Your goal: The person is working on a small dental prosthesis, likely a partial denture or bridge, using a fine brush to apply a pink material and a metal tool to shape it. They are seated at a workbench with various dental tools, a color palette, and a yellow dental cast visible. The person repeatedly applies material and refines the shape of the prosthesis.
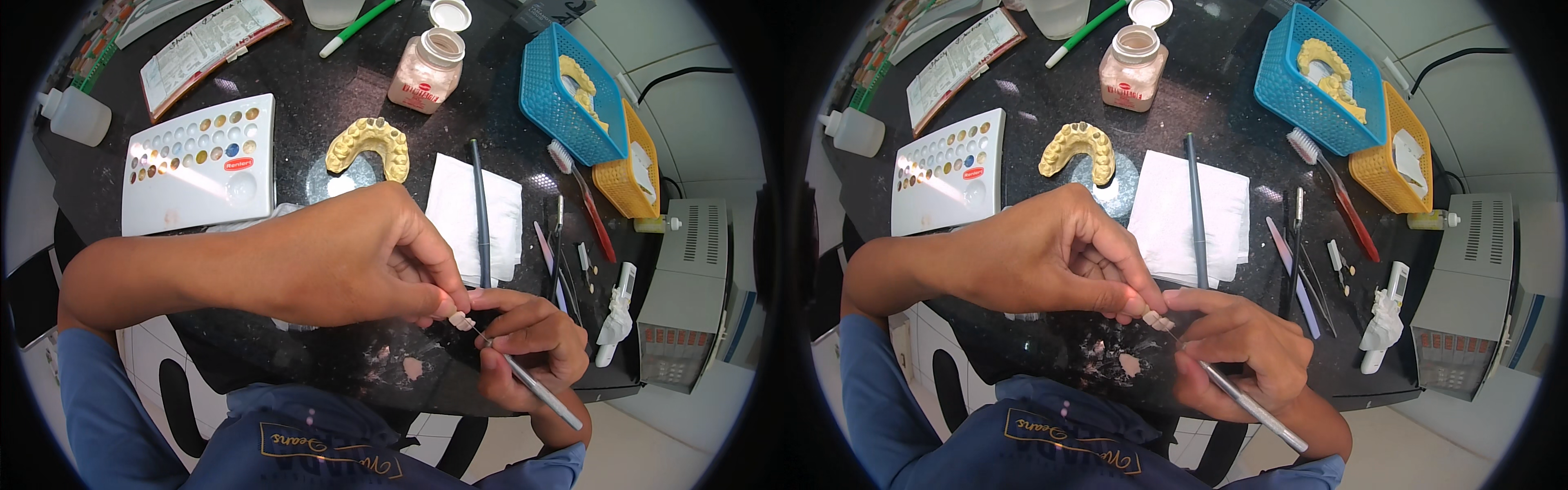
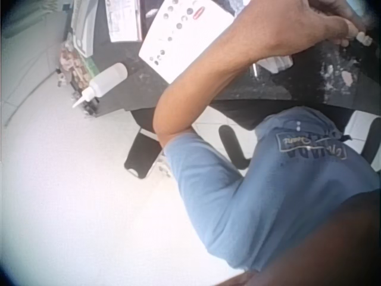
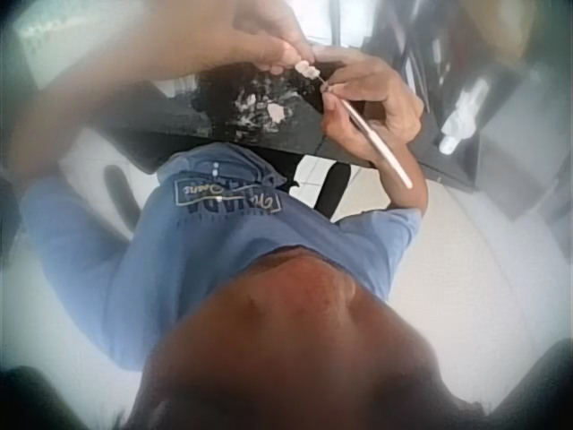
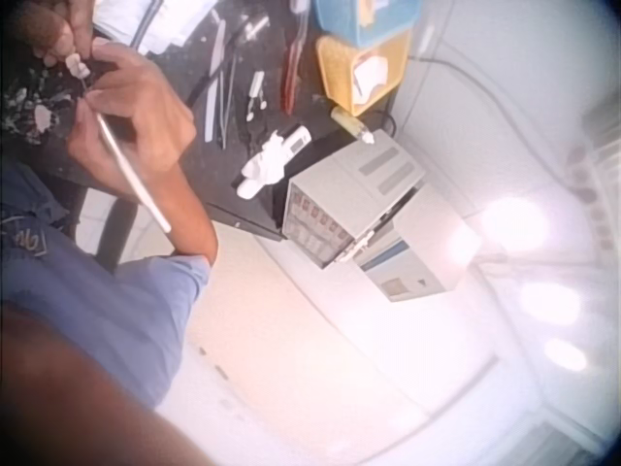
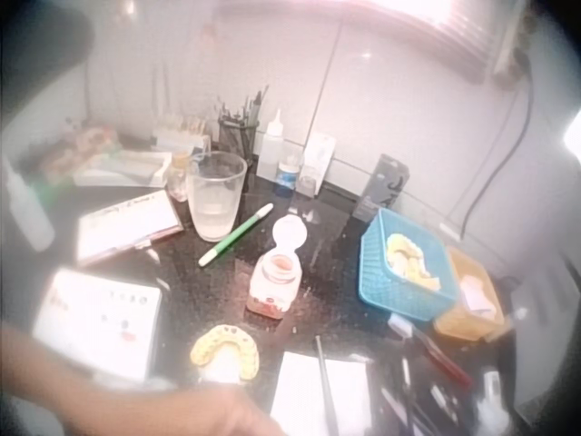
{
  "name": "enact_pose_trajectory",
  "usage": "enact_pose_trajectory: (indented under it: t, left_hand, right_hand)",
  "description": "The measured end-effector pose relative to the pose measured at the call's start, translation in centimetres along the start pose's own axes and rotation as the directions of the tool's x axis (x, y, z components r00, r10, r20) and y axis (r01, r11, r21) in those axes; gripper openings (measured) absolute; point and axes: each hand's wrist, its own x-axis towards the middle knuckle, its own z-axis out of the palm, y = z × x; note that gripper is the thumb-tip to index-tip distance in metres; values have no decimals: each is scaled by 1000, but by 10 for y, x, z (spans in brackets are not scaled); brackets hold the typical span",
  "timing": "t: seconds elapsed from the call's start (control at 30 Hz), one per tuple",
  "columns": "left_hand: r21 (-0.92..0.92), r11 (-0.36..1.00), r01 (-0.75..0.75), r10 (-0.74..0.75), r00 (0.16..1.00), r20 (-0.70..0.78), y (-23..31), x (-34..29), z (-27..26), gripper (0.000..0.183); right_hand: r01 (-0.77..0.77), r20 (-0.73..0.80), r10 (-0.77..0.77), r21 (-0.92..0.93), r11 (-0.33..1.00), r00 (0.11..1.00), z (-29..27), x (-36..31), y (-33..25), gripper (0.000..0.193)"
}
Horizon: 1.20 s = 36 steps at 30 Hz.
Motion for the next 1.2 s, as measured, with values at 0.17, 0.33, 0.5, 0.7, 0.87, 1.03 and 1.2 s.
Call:
enact_pose_trajectory:
  t: [0.17,0.33,0.5,0.7,0.87,1.03,1.2]
  left_hand:
    - [-3,1000,-6,6,1000,3,0,0,0,19]
    - [1,1000,-1,1,1000,4,1,0,0,19]
    - [-11,1000,-6,6,1000,4,1,-1,0,19]
    - [5,1000,13,-13,1000,0,2,0,0,19]
    - [-1,1000,11,-11,1000,-2,2,0,0,19]
    - [-16,1000,10,-10,1000,-4,0,0,0,19]
    - [-13,1000,20,-20,1000,-2,2,0,0,19]
  right_hand:
    - [3,4,-3,-3,1000,1000,0,1,0,19]
    - [4,2,-4,-3,1000,1000,0,1,0,19]
    - [2,2,-2,-11,1000,1000,0,0,0,19]
    - [3,9,-3,-10,1000,1000,0,0,0,19]
    - [-4,8,4,-7,1000,1000,0,0,0,19]
    - [-8,15,9,-5,1000,1000,0,1,0,19]
    - [-14,19,14,3,1000,1000,-1,-1,0,20]
